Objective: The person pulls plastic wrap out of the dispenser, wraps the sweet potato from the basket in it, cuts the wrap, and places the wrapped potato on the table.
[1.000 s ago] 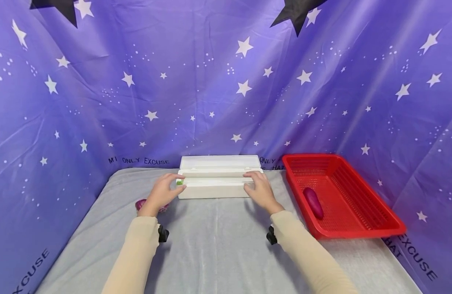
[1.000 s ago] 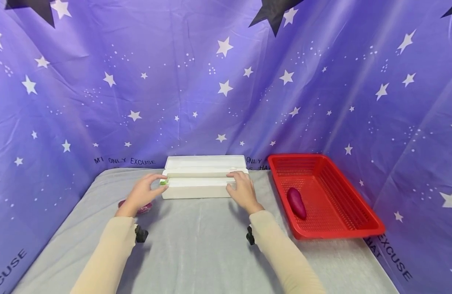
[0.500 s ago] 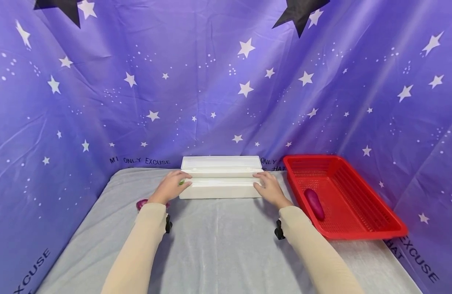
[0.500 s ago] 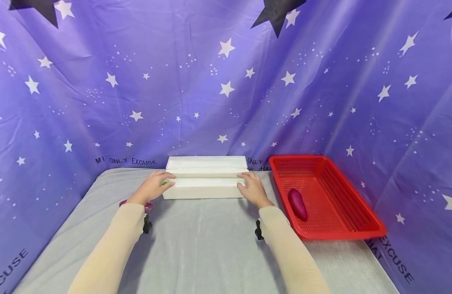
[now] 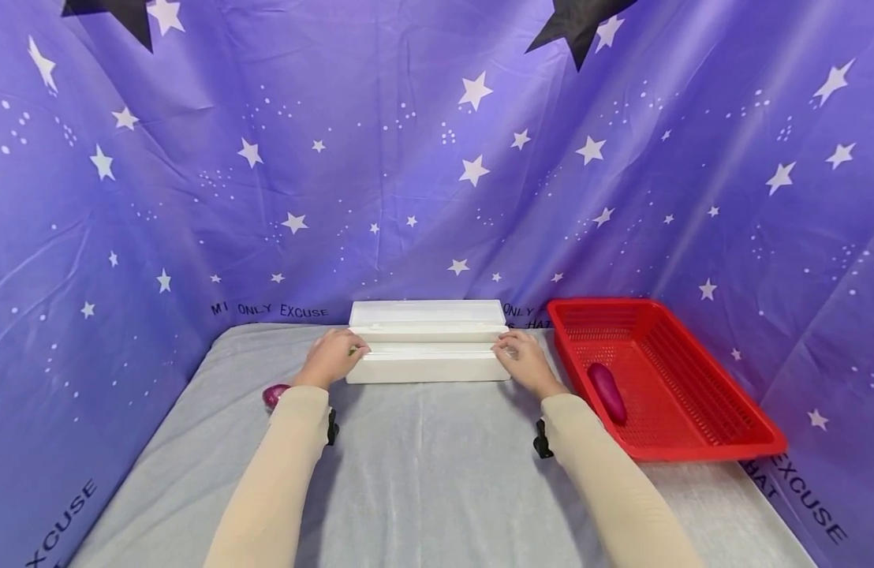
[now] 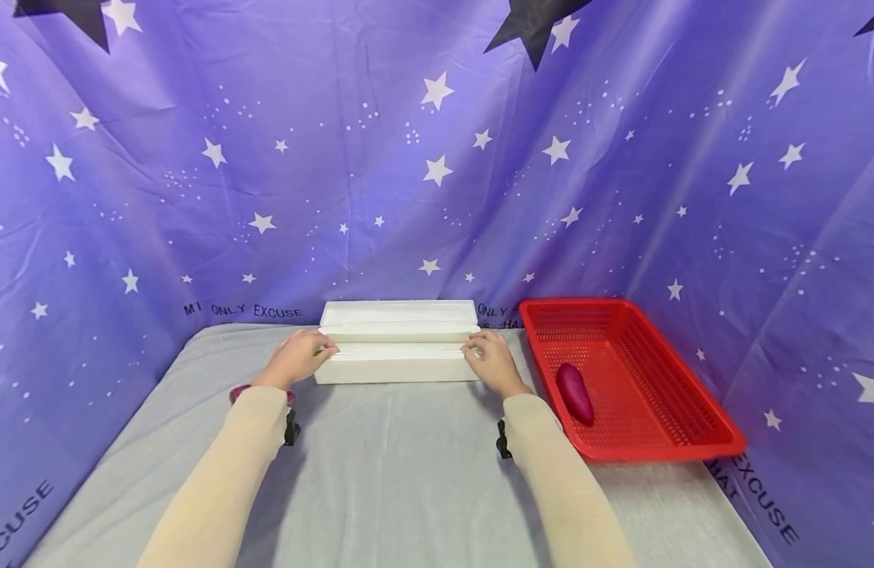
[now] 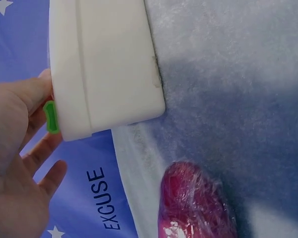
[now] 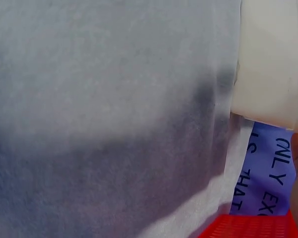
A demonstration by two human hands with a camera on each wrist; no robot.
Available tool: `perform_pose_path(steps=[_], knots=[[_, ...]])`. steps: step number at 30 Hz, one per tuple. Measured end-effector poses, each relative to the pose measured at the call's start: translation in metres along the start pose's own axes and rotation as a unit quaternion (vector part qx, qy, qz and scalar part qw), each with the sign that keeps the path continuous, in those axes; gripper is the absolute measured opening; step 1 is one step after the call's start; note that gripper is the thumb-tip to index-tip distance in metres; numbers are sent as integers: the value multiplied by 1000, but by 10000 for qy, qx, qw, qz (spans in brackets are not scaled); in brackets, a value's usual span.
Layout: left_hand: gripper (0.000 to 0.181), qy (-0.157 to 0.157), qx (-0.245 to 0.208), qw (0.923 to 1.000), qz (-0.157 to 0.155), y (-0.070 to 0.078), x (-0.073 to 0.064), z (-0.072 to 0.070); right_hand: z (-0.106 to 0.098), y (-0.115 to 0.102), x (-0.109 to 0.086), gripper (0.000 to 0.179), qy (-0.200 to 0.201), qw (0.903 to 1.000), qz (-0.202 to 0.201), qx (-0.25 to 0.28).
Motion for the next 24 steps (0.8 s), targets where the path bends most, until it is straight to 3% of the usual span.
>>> perform_pose_path(steps=[5, 13, 24], knots=[[21, 59, 134, 9998, -95, 1, 1, 1, -3, -3, 1, 12, 78, 9998, -107, -147], [19, 269, 87, 9996, 88, 4, -1, 3, -5, -5, 0, 11, 88, 9999, -9, -130], [16, 504, -414, 9956, 673, 9, -1, -5, -14, -9, 0, 12, 231, 9997, 45, -85]])
Point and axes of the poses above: each hand's wrist, its own x-axis towards the middle knuckle, its own z-axis out of the palm, y = z × x, the point moved 8 cm from there along x, towards the middle knuckle, and after that the axes turned 6 degrees about -x, right-handed, at the moved point
